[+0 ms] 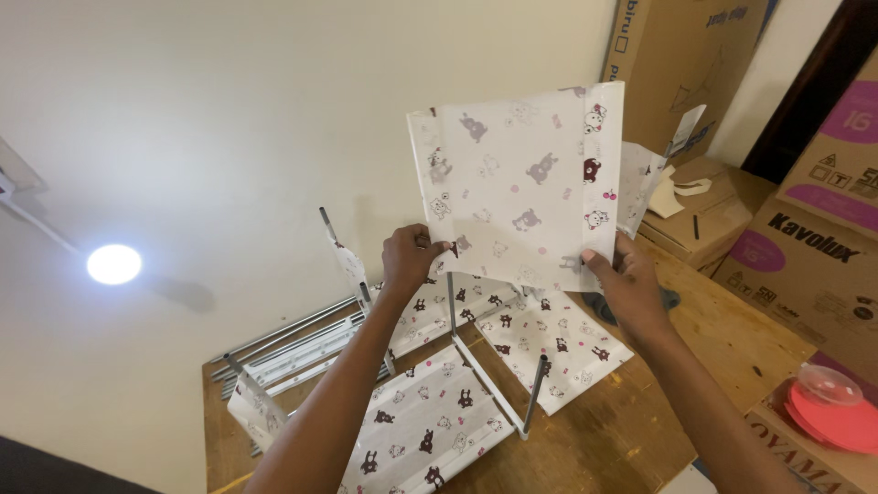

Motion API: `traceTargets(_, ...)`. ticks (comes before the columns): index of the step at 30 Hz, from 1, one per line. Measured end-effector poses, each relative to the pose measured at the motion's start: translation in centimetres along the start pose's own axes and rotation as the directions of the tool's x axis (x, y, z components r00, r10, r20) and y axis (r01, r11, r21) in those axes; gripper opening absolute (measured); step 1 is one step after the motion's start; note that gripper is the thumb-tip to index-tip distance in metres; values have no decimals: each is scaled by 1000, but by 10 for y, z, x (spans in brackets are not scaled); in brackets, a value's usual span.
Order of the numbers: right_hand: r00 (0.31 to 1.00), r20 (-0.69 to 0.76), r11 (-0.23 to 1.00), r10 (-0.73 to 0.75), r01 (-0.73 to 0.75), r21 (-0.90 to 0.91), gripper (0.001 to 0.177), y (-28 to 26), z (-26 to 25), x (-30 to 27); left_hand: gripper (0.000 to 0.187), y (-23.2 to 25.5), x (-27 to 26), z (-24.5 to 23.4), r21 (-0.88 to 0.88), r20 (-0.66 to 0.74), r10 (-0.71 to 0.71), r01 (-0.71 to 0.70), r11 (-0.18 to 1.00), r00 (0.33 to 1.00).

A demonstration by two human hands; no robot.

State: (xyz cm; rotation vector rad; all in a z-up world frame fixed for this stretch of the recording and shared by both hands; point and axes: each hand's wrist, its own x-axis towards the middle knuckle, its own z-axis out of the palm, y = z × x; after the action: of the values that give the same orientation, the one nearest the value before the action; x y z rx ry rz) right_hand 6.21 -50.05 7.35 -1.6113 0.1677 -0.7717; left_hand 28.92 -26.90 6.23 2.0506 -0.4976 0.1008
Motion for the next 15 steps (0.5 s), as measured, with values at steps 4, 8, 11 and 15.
traceTargets(4, 999, -12, 998, -46, 45, -35, 31, -6, 9, 13, 31, -7, 25, 17, -65, -151, 48, -58, 996, 987)
traceTargets(8, 1000, -31, 998, 3, -5, -60, 33, -3, 14, 19, 33, -12, 39, 27, -125, -207, 54, -81, 989, 977)
traceTargets(11, 998, -32, 991, 58, -61, -121, 31, 1, 13, 21, 32, -15, 45, 31, -94, -168, 39, -56, 994, 985)
traceTargets(15, 994, -57, 991, 91, -96, -96, 34, 7, 7, 22, 28, -21, 45, 32, -134, -76, 24, -34, 990, 997)
